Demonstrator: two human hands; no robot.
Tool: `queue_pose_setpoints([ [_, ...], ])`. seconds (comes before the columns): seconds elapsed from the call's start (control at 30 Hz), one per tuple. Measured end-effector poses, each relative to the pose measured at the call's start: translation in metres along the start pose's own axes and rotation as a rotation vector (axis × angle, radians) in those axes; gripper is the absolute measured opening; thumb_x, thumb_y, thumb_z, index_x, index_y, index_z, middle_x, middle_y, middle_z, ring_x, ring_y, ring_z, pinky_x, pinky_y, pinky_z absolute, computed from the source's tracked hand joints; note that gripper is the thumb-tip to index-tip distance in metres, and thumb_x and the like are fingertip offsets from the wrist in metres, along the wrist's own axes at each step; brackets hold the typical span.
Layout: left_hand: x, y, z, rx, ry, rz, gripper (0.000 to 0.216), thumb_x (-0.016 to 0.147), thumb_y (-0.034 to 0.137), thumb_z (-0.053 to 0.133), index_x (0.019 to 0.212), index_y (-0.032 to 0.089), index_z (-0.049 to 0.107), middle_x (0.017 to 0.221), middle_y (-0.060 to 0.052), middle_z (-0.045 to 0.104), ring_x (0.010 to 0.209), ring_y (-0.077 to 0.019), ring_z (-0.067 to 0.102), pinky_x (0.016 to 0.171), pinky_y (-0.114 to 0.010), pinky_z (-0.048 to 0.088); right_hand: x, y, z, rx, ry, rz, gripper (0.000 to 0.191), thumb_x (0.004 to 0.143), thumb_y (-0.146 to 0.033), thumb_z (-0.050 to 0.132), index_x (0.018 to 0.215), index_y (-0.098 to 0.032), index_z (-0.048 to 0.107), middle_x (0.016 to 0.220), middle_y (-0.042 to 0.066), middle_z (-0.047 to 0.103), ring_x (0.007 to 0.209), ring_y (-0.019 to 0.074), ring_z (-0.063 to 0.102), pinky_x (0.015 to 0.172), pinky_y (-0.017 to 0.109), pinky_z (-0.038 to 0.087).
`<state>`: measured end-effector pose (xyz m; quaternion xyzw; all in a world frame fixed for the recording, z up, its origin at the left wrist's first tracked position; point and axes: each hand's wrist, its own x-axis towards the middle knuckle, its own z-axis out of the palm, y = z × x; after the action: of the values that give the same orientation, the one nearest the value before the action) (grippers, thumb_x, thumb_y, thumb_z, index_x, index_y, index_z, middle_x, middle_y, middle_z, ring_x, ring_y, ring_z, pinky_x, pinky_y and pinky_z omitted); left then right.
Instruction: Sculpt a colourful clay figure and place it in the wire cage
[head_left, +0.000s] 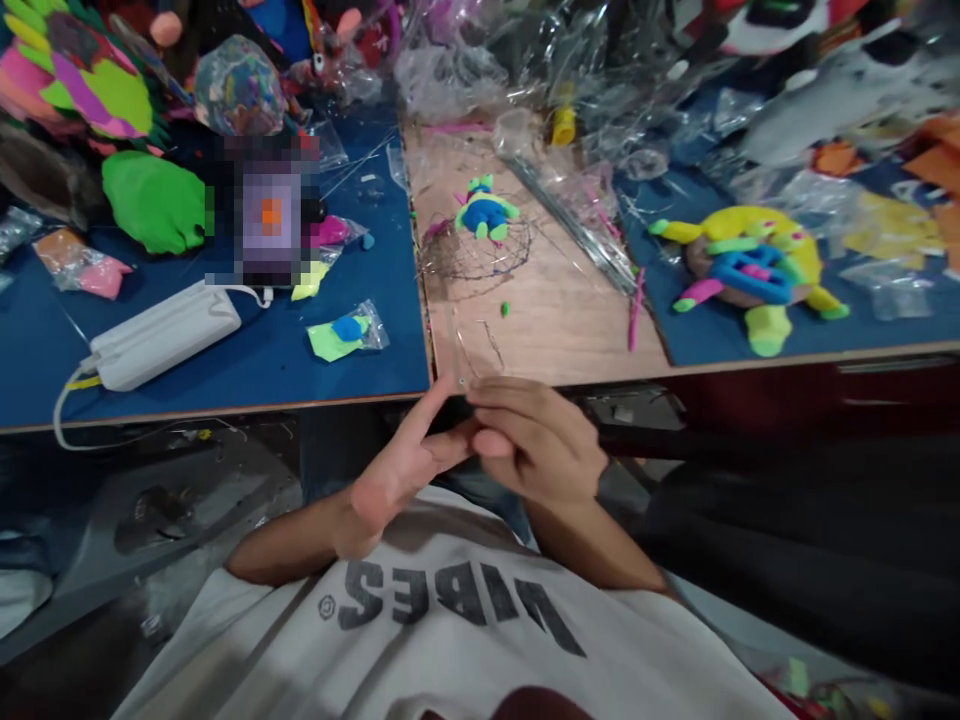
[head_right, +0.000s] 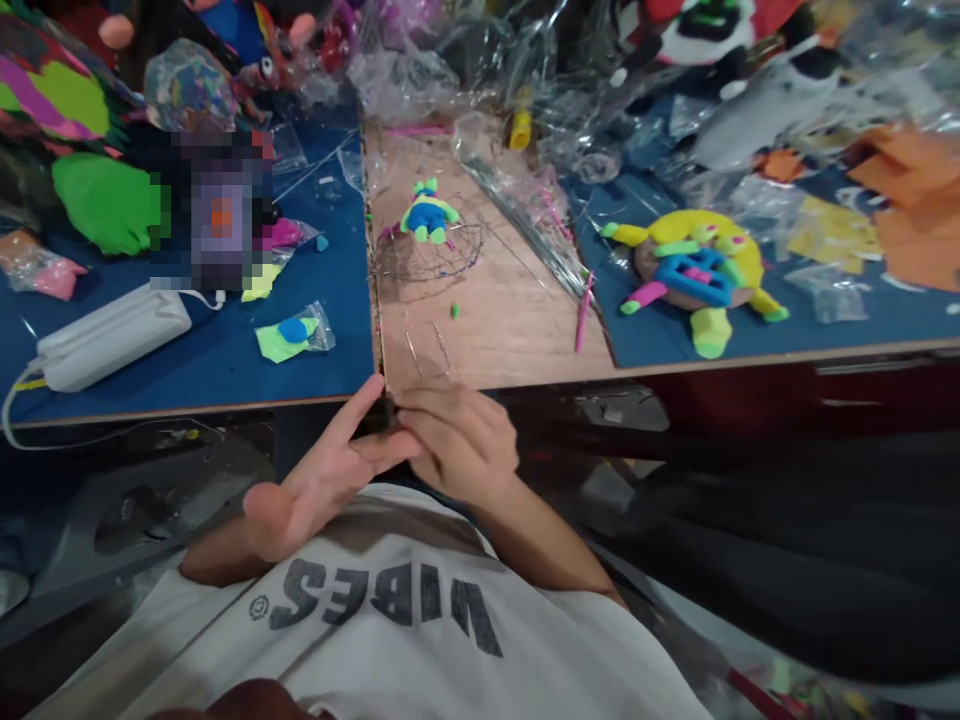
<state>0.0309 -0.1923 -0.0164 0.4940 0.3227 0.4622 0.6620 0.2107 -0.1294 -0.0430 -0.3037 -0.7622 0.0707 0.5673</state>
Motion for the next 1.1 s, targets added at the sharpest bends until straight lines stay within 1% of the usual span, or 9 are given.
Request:
queue_pose_setpoints([
  [0.03,0.002,0.000,-0.004,-0.064,-0.120,0.005,0.112,0.091,0.100,0.041,0.178,0.030,0.033,0.162,-0.017,0.063,0.149,-0.0387,0.064,0.125,-0.057,0.052,0.000,0.003,-0.009,-0.017,0.069,0.079,0.017,0.111,-0.037,0.064,0.118,-0.028,0.077,0.090,0.005,0.082,0.083,0.0234,0.080,0.072,0.037,0.065],
  [0.1,0.005,-0.003,-0.013,0.006,-0.078,0.019,0.084,0.102,0.087,0.049,0.157,0.026,0.067,0.165,-0.015,0.062,0.153,-0.0371,0.059,0.128,-0.050,0.048,0.001,0.007,-0.022,-0.111,0.058,0.205,0.020,0.109,-0.041,0.069,0.121,-0.027,0.076,0.071,0.000,0.073,0.061,0.0182,0.069,0.061,0.032,0.054],
  [0.2,0.008,-0.014,-0.024,0.055,0.087,0.002,0.052,0.113,0.060,0.054,0.127,0.020,0.083,0.129,-0.016,0.082,0.122,-0.0303,0.076,0.110,-0.041,0.056,0.003,0.008,-0.029,-0.339,-0.272,0.256,0.027,0.105,-0.037,0.074,0.127,-0.022,0.075,0.077,0.001,0.077,0.063,0.0180,0.068,0.058,0.032,0.045],
  [0.27,0.010,-0.023,-0.025,-0.007,0.167,-0.039,0.042,0.111,0.051,0.060,0.117,0.018,0.085,0.113,-0.014,0.085,0.104,-0.0259,0.079,0.098,-0.036,0.058,0.000,0.009,-0.027,-0.429,-0.387,0.212,0.013,0.106,-0.028,0.070,0.115,-0.021,0.077,0.088,0.004,0.082,0.074,0.0191,0.073,0.061,0.033,0.044],
  [0.4,0.018,-0.037,-0.022,-0.106,0.287,-0.172,0.037,0.100,0.052,0.076,0.104,0.016,0.083,0.104,-0.013,0.085,0.092,-0.0232,0.080,0.087,-0.032,0.059,-0.015,0.012,-0.023,-0.495,-0.292,0.042,0.015,0.107,-0.017,0.063,0.097,-0.021,0.074,0.078,0.002,0.077,0.071,0.0167,0.067,0.064,0.034,0.043],
  [0.6,0.028,-0.041,-0.001,-0.503,0.198,-0.278,0.057,0.093,0.062,0.081,0.123,0.014,0.076,0.141,-0.019,0.077,0.132,-0.0323,0.075,0.117,-0.044,0.055,-0.038,-0.006,-0.025,-0.373,-0.310,-0.131,0.011,0.103,-0.017,0.067,0.095,-0.024,0.071,0.067,-0.002,0.065,0.062,0.0152,0.055,0.060,0.035,0.040],
  [0.73,0.021,-0.035,0.017,-0.614,0.227,-0.285,0.050,0.102,0.059,0.076,0.130,0.018,0.072,0.131,-0.013,0.080,0.119,-0.0266,0.080,0.106,-0.038,0.062,-0.048,-0.029,-0.027,-0.197,-0.387,-0.098,0.008,0.107,-0.024,0.067,0.112,-0.022,0.073,0.091,0.002,0.077,0.078,0.0170,0.069,0.065,0.032,0.051],
  [0.9,0.013,-0.033,0.029,-0.540,0.381,-0.177,0.046,0.107,0.059,0.070,0.137,0.025,0.067,0.099,-0.003,0.079,0.090,-0.0175,0.080,0.087,-0.029,0.062,-0.060,-0.049,-0.031,0.068,-0.028,0.132,0.019,0.109,-0.032,0.066,0.127,-0.027,0.062,0.101,0.007,0.076,0.101,0.0239,0.076,0.081,0.038,0.067],
  [1.1,0.006,-0.033,0.040,-0.616,0.298,-0.158,0.069,0.103,0.084,0.052,0.130,0.023,0.069,0.126,-0.013,0.079,0.126,-0.0309,0.077,0.107,-0.045,0.064,-0.066,-0.055,-0.007,0.091,0.309,0.227,0.027,0.113,-0.043,0.050,0.139,-0.038,0.053,0.139,0.012,0.057,0.113,0.0305,0.077,0.092,0.058,0.070],
])
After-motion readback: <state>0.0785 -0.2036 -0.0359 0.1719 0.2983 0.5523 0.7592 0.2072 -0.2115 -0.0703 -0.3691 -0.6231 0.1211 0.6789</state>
